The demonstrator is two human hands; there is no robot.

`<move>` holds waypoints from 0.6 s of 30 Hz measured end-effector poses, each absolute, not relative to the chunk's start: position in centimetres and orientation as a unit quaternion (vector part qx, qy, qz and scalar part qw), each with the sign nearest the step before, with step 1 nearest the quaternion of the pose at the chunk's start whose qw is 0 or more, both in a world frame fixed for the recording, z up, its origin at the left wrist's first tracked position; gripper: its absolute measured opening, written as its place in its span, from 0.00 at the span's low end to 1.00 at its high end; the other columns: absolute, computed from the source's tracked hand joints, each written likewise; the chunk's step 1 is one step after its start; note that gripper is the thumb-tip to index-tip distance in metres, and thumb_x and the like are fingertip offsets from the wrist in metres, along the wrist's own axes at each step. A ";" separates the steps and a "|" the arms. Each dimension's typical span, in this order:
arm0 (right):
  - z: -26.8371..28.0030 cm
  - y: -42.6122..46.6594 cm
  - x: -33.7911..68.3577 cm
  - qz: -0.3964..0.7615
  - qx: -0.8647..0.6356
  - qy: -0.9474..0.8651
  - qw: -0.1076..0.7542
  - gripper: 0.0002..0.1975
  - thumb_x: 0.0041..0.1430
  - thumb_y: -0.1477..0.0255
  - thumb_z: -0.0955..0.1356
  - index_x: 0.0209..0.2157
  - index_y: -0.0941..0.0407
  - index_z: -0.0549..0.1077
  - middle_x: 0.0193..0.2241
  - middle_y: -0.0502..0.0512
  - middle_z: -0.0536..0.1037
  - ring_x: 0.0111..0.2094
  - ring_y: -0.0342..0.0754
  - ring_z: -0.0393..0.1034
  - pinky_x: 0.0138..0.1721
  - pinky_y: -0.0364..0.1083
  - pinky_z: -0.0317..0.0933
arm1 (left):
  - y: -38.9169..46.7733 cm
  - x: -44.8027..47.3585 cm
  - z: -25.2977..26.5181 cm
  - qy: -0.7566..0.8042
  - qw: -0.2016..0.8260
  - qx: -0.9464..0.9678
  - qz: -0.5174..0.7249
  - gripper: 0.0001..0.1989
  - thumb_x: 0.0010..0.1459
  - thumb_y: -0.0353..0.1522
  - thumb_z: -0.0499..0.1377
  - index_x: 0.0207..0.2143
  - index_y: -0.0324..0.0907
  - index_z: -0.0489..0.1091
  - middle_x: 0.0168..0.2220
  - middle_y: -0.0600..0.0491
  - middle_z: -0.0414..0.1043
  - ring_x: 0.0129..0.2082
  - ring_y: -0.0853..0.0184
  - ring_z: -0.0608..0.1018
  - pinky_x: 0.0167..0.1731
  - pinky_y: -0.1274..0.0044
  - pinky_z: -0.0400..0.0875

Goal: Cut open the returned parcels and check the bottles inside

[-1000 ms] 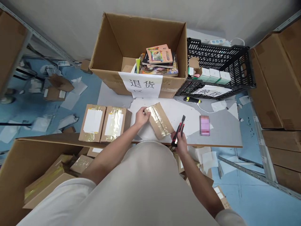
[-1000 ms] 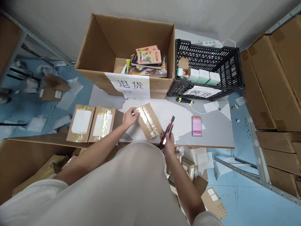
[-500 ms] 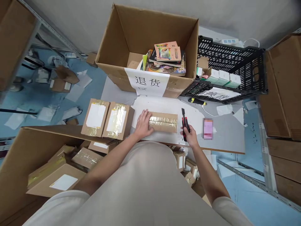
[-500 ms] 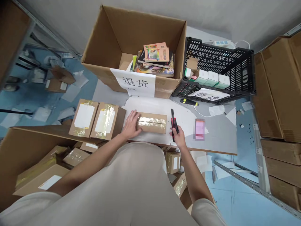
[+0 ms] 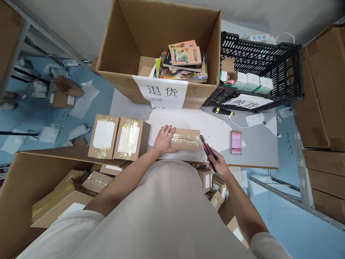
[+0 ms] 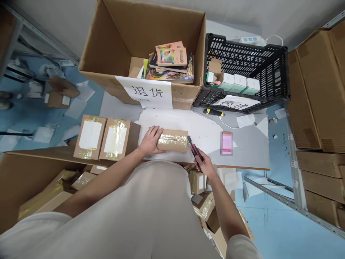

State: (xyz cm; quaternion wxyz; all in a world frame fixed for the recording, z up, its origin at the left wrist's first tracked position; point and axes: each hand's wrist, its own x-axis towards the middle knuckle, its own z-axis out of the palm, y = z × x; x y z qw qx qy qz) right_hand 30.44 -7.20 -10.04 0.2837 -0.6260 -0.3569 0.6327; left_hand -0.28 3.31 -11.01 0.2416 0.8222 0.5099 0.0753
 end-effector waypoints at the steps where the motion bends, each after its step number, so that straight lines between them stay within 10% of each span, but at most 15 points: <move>1: -10.0 -7.2 30.9 0.632 -0.626 -0.370 0.268 0.35 0.55 0.56 0.66 0.61 0.54 0.57 0.21 0.44 0.67 0.14 0.38 0.59 0.13 0.40 0.55 | 3.3 -0.3 -11.1 0.507 0.245 0.822 0.082 0.57 0.32 0.49 0.68 0.62 0.39 0.50 0.62 0.38 0.51 0.62 0.43 0.52 0.61 0.56 0.47; 18: -9.6 -10.2 32.0 0.619 -0.641 -0.400 0.212 0.33 0.54 0.59 0.66 0.60 0.52 0.60 0.19 0.43 0.66 0.12 0.38 0.56 0.13 0.41 0.54 | 3.1 -0.4 -11.4 0.499 0.245 0.825 0.101 0.55 0.34 0.49 0.67 0.62 0.38 0.51 0.62 0.36 0.49 0.62 0.42 0.52 0.59 0.54 0.50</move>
